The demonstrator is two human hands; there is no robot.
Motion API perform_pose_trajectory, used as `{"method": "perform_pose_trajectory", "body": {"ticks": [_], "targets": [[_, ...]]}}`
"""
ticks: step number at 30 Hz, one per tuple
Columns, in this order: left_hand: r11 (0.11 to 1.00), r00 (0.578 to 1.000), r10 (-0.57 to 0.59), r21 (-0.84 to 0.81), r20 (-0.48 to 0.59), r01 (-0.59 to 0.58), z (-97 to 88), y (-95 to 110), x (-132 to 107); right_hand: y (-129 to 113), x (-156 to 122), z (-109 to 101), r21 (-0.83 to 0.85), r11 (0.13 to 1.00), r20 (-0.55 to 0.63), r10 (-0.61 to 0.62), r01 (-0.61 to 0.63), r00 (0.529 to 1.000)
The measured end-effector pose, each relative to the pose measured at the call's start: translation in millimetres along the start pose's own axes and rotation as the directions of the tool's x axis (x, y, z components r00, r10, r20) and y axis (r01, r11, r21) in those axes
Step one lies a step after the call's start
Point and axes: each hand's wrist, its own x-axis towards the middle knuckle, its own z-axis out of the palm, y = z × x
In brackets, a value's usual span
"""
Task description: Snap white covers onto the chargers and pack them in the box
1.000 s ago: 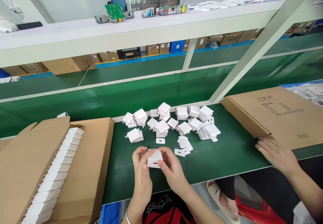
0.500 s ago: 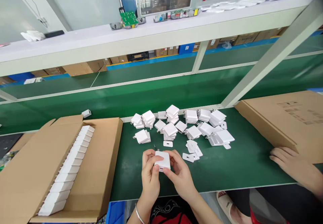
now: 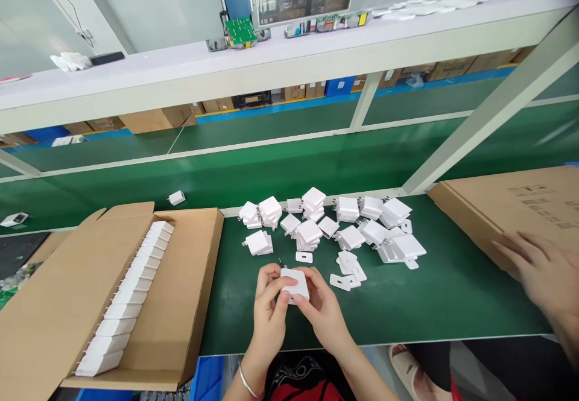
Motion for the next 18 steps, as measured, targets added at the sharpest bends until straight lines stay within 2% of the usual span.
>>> {"method": "perform_pose_trajectory", "body": {"ticks": [3,6,8,10,13,15,18], "targets": [[0.995,0.992,-0.082,-0.054,0.098,0.087,-6.6,3,0,-6,1,-8,-0.202,0.976,-0.021,-0.082,0.076,0.996],[0.977,0.958,-0.197,-0.042,0.209,0.210,-12.9,10,-1,-7,0,-16,-0.508,0.834,0.022,-0.239,0.217,0.971],[0.965,0.948,-0.262,0.076,0.182,0.252,-13.4,16,-5,-4,-1,-16,-0.629,0.698,0.128,-0.340,0.342,0.932],[0.933,0.942,-0.316,0.214,0.110,0.289,-12.4,23,-9,1,-3,-13,-0.664,0.613,0.229,-0.378,0.428,0.897],[0.910,0.948,-0.314,0.302,0.050,0.286,-19.0,33,-12,3,-8,-7,-0.654,0.615,0.317,-0.306,0.441,0.898],[0.931,0.966,-0.254,0.281,0.042,0.232,-36.7,37,-7,1,-11,-8,-0.649,0.644,0.332,-0.239,0.405,0.913],[0.934,0.991,-0.113,0.334,-0.073,0.131,-87.5,37,21,2,-18,-23,-0.688,0.663,0.238,-0.176,0.294,0.955]]}}
